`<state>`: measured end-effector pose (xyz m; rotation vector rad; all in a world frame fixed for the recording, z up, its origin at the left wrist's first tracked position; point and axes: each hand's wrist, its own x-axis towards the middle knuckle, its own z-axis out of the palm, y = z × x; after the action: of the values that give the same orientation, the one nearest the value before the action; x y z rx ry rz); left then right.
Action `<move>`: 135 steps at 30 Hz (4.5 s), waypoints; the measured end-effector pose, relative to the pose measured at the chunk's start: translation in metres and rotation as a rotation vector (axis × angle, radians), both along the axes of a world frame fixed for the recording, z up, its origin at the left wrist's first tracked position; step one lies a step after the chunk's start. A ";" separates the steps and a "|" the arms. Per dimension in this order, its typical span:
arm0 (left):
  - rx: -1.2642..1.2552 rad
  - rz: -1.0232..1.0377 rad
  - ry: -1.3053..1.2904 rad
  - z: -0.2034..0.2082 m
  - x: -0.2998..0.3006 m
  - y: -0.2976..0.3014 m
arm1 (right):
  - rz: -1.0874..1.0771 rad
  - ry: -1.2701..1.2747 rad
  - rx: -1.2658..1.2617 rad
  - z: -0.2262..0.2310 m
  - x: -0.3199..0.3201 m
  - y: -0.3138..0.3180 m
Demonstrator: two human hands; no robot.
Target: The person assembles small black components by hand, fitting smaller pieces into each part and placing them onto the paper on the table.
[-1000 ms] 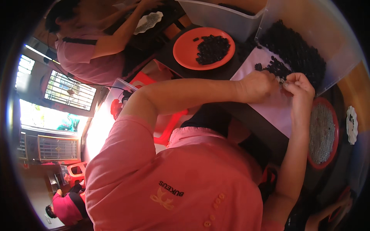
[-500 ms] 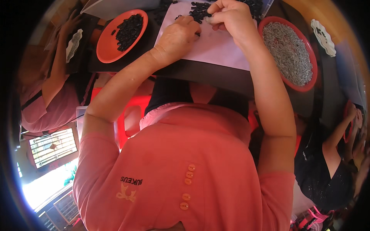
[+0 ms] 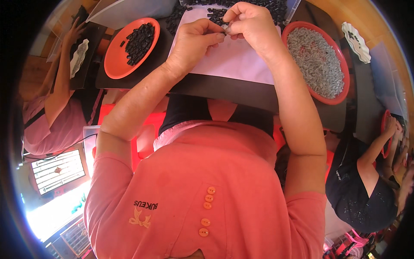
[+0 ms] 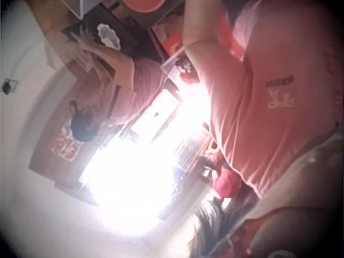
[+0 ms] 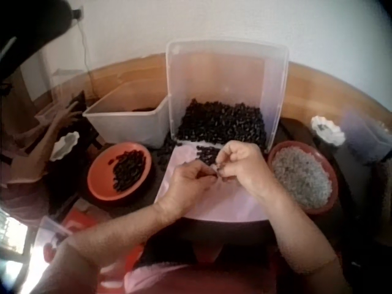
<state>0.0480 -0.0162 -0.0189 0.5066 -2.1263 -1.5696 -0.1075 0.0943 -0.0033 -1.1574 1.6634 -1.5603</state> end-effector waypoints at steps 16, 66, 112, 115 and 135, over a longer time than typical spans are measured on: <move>0.609 -0.006 0.223 0.019 -0.024 -0.007 | -0.327 0.644 -0.346 -0.004 0.020 -0.004; 0.657 0.219 0.516 0.004 -0.036 -0.051 | -0.179 1.078 0.103 -0.009 0.042 -0.030; 0.512 0.021 0.329 0.007 -0.032 -0.027 | -0.271 -0.178 -0.345 0.013 0.013 -0.028; 0.517 0.021 0.329 0.008 -0.032 -0.026 | -0.271 -0.165 -0.367 0.009 0.012 -0.030; 0.501 -0.021 0.283 0.004 -0.031 -0.027 | -0.101 0.030 -0.191 0.012 0.009 -0.018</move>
<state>0.0169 -0.0434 -0.0147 0.3879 -1.5320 -2.0567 -0.0983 0.0762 0.0087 -1.2133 1.6431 -1.8055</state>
